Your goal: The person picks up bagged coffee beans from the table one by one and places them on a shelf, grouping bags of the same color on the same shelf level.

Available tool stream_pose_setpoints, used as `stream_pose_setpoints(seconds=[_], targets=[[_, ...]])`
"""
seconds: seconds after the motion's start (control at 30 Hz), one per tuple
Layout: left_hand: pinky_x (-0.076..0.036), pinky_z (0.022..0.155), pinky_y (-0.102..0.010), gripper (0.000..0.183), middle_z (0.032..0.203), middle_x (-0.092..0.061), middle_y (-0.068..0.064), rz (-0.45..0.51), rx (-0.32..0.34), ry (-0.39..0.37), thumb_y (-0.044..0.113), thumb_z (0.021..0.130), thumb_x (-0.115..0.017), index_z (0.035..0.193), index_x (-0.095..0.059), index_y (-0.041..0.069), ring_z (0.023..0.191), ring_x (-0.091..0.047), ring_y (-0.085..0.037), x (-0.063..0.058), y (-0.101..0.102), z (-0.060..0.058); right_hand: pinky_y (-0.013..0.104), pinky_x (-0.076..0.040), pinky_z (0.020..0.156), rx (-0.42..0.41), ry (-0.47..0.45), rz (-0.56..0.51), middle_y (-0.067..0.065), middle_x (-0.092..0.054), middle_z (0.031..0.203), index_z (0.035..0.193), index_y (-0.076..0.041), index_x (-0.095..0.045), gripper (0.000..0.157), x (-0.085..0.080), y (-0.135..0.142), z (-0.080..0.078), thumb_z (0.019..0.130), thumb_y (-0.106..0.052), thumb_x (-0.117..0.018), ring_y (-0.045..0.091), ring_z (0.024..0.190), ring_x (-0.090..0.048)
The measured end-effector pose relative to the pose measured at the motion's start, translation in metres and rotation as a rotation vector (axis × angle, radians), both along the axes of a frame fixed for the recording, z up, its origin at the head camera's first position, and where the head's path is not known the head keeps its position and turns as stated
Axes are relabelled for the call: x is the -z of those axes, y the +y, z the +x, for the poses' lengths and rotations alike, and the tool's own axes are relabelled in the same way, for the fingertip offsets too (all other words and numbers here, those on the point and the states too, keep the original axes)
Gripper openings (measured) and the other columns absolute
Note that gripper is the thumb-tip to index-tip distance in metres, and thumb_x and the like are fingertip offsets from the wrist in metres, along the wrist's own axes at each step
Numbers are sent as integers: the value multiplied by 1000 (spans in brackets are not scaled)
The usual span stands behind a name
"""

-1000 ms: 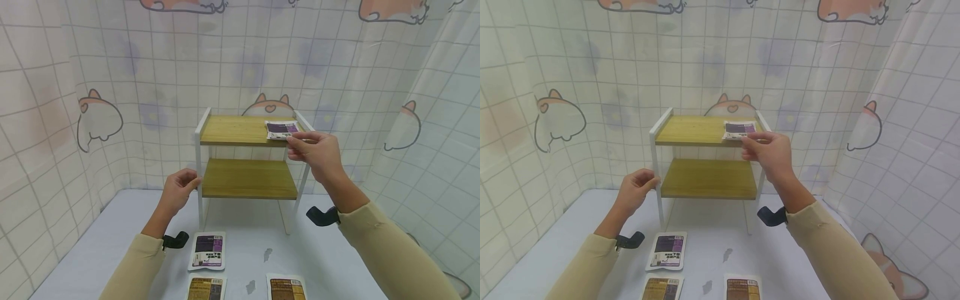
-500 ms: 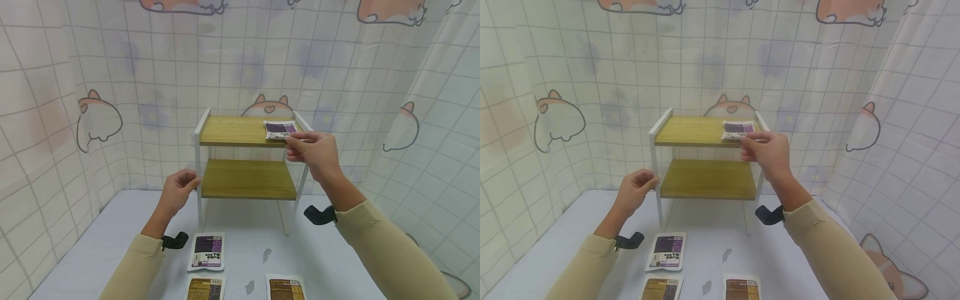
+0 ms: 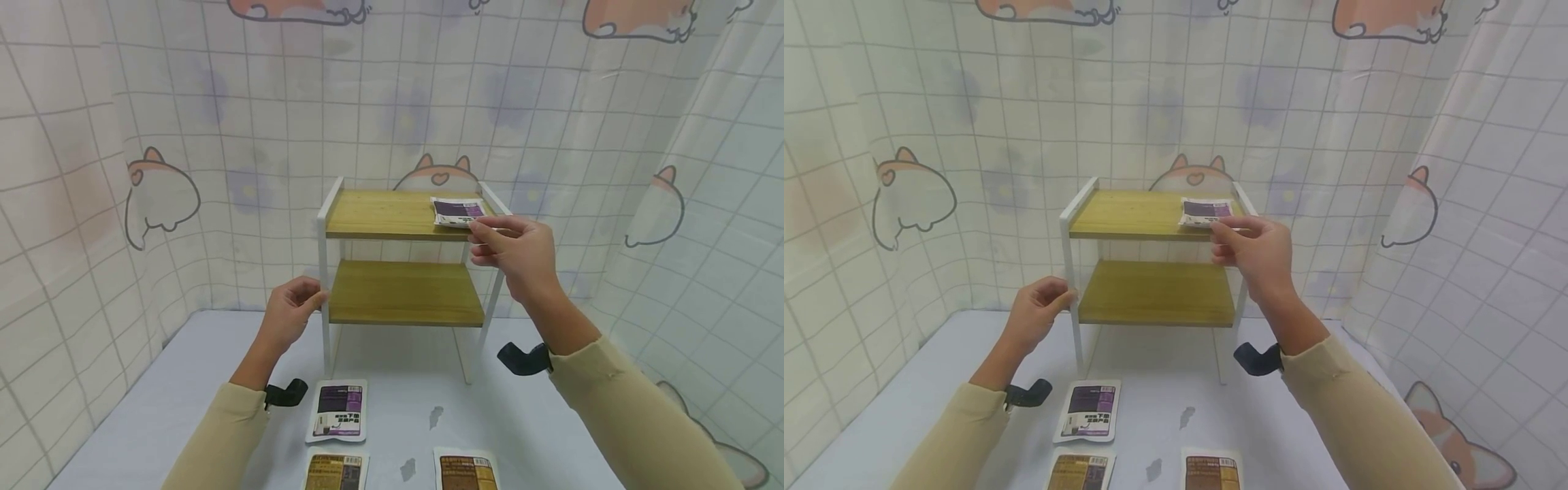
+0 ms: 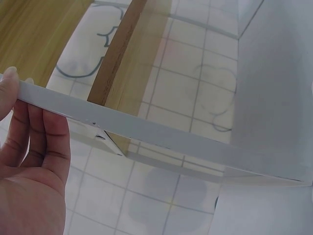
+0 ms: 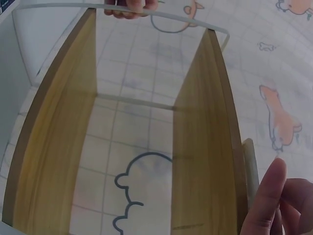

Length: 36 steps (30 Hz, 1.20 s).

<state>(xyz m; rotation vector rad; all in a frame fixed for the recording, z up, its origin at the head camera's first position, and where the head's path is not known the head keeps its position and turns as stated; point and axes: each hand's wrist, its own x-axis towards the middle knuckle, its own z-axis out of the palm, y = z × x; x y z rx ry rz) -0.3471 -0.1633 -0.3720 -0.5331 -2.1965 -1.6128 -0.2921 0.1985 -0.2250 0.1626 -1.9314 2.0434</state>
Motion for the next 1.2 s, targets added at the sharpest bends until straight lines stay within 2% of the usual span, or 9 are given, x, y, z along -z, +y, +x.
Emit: stream_pose_setpoints(seconds=[0.1,0.33,0.5,0.73,1.03,1.2], targets=[[-55,77,-22,22,99,-70,-17,1,5,2,23,98,-71,107,-73,3,89,-64,-30,0,-1,0,27,-62,67,-4,17,-2,4,-77,86,115,0,-73,43,5,-1,2,84,-27,-85,18,67,-73],[-57,79,-24,22,99,-70,-17,-4,3,-6,22,98,-70,108,-73,3,87,-63,-18,0,-1,0,26,-62,70,4,44,47,2,-77,89,114,-3,-75,40,23,-6,7,86,-31,-83,18,68,-72],[-56,78,-22,22,99,-70,-17,-3,0,-9,24,98,-71,108,-73,4,87,-63,-19,-1,-1,2,27,-62,73,-25,76,79,2,-75,92,113,-4,-75,37,39,-11,10,89,-30,-81,18,69,-70],[-58,79,-28,21,99,-71,-17,-2,4,-2,22,99,-70,107,-73,4,85,-63,-15,-2,1,2,28,-63,75,-69,118,124,3,-73,95,112,-3,-75,35,64,-13,13,91,-30,-79,19,72,-70],[-57,77,-24,19,96,-71,-9,3,11,14,24,98,-71,106,-73,6,85,-64,-15,1,1,-2,32,-63,78,-96,69,163,11,-70,102,115,-3,-74,39,100,-25,21,92,-35,-78,23,78,-71],[-56,76,-23,19,95,-71,-7,1,-7,20,23,98,-71,106,-73,6,84,-64,-14,2,0,-1,33,-63,81,-131,50,141,14,-72,103,114,-2,-74,35,123,-33,26,93,-30,-77,23,83,-75]])
